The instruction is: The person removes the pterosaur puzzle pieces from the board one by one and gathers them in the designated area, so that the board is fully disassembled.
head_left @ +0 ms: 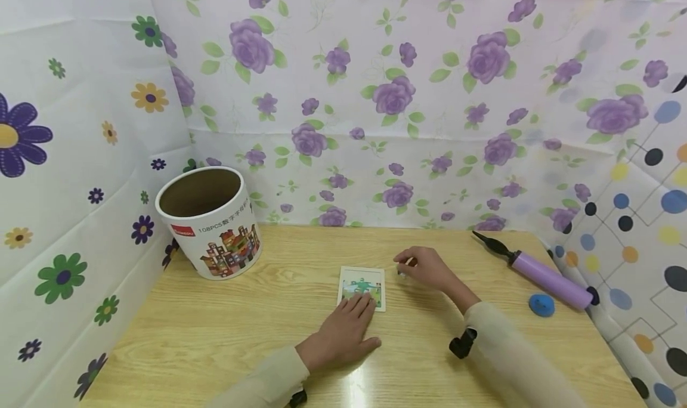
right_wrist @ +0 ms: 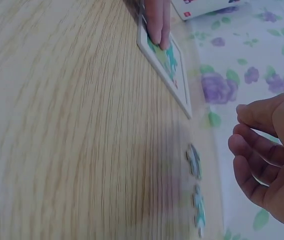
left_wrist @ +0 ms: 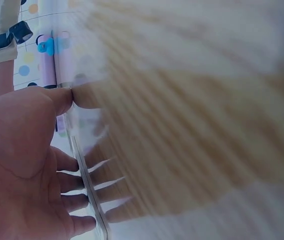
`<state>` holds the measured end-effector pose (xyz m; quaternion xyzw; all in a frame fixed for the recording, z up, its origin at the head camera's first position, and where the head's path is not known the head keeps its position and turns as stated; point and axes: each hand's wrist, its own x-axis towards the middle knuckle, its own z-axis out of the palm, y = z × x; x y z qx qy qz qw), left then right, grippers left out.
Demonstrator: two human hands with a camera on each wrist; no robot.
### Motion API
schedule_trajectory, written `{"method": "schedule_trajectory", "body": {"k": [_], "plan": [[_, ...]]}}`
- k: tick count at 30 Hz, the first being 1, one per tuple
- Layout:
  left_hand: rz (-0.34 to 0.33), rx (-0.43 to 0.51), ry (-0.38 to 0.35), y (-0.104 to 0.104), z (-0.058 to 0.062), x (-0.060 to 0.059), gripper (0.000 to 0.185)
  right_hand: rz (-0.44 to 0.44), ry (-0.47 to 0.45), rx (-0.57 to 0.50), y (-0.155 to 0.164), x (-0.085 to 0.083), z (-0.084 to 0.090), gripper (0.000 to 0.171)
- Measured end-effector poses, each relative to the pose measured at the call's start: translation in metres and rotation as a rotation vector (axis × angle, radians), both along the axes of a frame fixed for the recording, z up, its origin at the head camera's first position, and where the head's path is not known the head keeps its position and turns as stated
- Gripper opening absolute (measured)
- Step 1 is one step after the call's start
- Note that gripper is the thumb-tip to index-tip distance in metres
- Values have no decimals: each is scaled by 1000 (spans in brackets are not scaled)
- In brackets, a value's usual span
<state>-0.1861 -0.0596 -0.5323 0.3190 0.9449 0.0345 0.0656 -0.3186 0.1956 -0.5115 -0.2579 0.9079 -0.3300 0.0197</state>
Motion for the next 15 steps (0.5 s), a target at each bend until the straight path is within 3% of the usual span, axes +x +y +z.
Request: {"method": "schedule_trajectory", "body": {"k": [15], "plan": [[-33,1,35,-3,-1,0,79,130,-43,-25,-54,-4,-10,25]]}}
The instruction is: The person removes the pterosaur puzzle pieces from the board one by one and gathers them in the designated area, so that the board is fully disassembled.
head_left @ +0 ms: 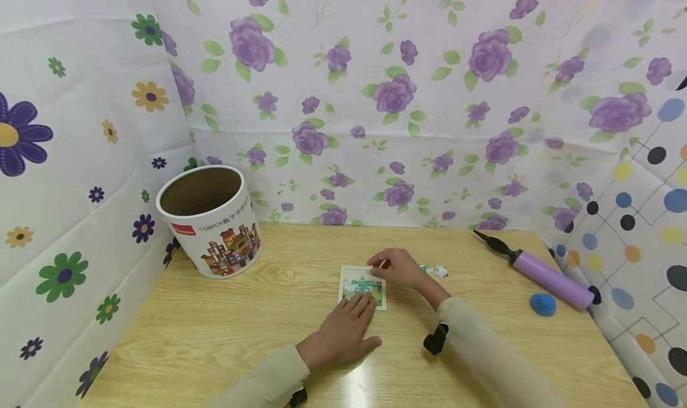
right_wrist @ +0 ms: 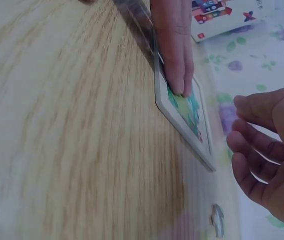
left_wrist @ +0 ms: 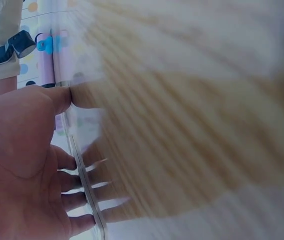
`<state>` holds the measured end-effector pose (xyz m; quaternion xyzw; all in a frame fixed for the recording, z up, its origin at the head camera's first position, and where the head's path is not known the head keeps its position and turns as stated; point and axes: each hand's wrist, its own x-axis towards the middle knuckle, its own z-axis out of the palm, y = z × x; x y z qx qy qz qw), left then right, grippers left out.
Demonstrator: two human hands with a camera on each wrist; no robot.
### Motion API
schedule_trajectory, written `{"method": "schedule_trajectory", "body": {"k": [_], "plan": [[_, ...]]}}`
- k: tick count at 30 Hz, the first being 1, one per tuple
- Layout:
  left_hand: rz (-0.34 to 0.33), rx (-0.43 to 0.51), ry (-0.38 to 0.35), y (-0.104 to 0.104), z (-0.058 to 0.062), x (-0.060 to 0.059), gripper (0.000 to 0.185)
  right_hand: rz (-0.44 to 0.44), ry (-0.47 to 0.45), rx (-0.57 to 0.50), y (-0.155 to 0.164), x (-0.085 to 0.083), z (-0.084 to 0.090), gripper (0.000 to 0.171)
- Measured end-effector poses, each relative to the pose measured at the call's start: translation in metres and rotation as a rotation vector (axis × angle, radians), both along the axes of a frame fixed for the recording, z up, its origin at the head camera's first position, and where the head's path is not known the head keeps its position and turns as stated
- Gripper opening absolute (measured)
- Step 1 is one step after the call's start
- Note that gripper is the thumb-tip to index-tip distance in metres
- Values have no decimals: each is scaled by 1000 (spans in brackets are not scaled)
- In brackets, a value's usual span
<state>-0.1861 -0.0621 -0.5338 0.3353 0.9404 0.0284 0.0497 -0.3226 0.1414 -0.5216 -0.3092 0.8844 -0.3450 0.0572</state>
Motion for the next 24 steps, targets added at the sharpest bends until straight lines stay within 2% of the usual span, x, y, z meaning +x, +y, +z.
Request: {"method": "schedule_trajectory", "body": {"k": [6,16,24], "plan": [[17,-14,-22,0,1,0,79,23,-64,1,-18,2,-1,23],[17,-6,-57,-2,-1,0,79,91,-40,5,-39,-3,-12,17],[18,-4,-77,-2,4,1,79,120,-10,28,-48,-6,-18,16]]}}
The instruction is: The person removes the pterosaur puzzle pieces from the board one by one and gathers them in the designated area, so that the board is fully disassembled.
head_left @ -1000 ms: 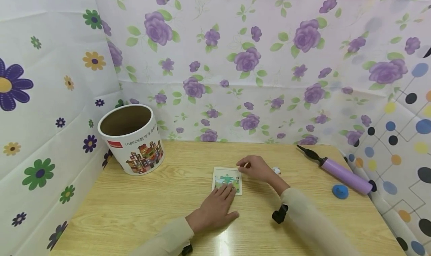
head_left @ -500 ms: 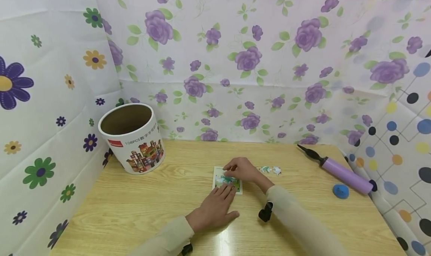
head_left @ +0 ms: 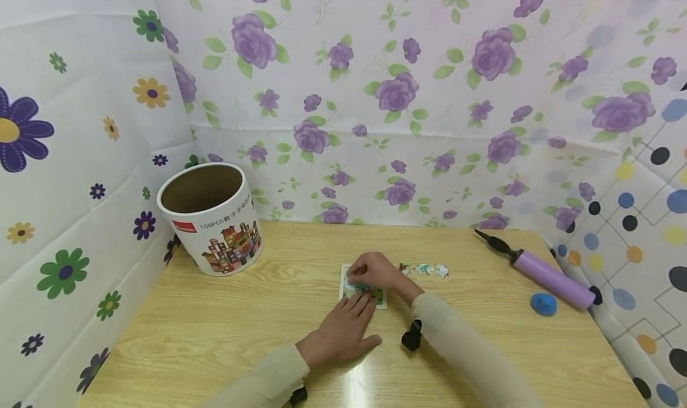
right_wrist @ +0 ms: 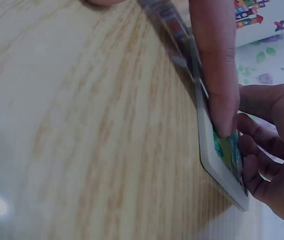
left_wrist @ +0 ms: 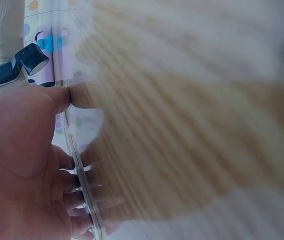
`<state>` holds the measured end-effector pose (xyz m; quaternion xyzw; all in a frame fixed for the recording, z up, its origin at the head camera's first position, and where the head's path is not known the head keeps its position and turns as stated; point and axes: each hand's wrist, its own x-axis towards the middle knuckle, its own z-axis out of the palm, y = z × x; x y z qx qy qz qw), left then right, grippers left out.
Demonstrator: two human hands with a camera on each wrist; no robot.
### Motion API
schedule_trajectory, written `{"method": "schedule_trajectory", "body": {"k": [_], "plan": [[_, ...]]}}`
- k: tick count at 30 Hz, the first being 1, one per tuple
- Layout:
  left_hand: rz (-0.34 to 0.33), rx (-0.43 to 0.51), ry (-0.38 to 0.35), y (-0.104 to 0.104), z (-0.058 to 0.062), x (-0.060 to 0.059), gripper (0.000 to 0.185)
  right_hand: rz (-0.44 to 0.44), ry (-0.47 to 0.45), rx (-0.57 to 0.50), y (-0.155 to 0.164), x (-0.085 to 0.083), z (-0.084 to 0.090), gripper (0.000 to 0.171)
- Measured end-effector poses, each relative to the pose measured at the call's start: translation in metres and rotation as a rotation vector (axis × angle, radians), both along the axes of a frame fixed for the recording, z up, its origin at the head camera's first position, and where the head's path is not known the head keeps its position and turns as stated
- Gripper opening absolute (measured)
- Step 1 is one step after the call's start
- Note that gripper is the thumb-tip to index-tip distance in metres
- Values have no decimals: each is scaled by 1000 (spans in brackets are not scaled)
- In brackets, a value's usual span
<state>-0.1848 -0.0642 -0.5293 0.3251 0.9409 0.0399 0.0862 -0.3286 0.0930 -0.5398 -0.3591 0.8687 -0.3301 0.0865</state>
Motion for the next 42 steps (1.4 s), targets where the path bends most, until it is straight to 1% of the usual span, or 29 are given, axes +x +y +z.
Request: {"method": "schedule_trajectory", "body": {"k": [3,8,12,19,22,27,30,35,42], "plan": [[0,6,-4,0,0,-1,79,4,13,17,-2,-1,-2,15],[-4,18,-1,-2,-2,-2,79,0,5,46,-4,0,-2,13],[-2,17,-2,-2,-3,-4,80,-5,4,50,-5,2,-2,12],[-5,33,-14,-2,-5,-5,80,-28,-19,36,-6,5,1,10],[-4,37,-15,-2,-3,-4,80,-36,-36,31,-5,5,1,10],[-5,48,-10,-1,-1,-3,79,-42,-59,17,-5,5,0,9],[-9,45,0,-1,-2,-3,79,-44,-67,11,-5,4,-1,9],[-13,35,5,0,-3,-4,80,-36,-65,-12,-3,4,-1,9],[-7,39,-19,0,-2,-4,79,-11,-49,-30,0,5,2,11]]}}
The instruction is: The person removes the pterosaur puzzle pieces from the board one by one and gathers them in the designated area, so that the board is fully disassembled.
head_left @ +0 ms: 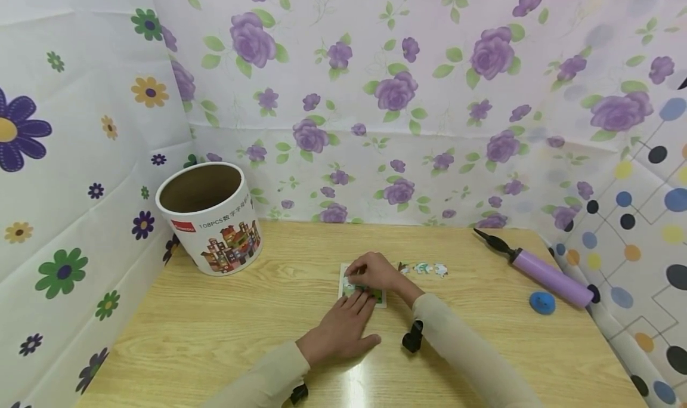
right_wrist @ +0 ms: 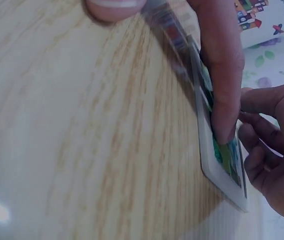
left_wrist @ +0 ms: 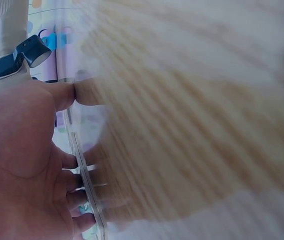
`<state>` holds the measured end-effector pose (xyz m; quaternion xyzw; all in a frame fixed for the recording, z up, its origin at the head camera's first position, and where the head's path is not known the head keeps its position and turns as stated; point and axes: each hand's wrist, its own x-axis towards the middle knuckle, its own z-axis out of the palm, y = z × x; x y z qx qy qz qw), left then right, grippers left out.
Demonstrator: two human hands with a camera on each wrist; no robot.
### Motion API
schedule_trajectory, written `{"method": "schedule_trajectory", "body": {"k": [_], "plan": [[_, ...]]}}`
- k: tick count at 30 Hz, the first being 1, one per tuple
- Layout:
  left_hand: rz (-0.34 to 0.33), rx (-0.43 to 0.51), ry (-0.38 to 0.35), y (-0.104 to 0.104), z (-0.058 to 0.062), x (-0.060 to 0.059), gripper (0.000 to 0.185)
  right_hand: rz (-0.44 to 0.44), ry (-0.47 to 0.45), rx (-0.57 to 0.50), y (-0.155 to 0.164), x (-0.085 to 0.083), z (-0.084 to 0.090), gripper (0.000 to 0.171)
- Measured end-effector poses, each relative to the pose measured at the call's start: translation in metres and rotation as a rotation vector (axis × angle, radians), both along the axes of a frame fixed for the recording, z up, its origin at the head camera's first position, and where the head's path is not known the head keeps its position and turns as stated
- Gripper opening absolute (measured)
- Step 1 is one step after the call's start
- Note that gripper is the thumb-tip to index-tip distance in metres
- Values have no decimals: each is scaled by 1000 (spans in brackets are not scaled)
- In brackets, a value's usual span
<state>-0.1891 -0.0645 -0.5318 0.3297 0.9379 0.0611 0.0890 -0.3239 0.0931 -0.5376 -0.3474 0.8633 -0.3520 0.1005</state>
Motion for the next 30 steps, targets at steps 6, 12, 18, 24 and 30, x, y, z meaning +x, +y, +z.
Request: {"method": "schedule_trajectory", "body": {"k": [6,12,18,24,30], "plan": [[-1,-16,0,0,1,0,79,16,12,2,0,0,2,12],[-13,-5,31,0,-2,-1,79,0,43,-18,4,0,8,14],[-10,5,44,0,-4,0,79,-50,35,-12,21,0,16,14],[0,3,47,1,0,2,79,-97,24,-16,47,3,21,14],[1,-2,47,1,1,3,80,-126,55,-22,73,7,21,14]]}}
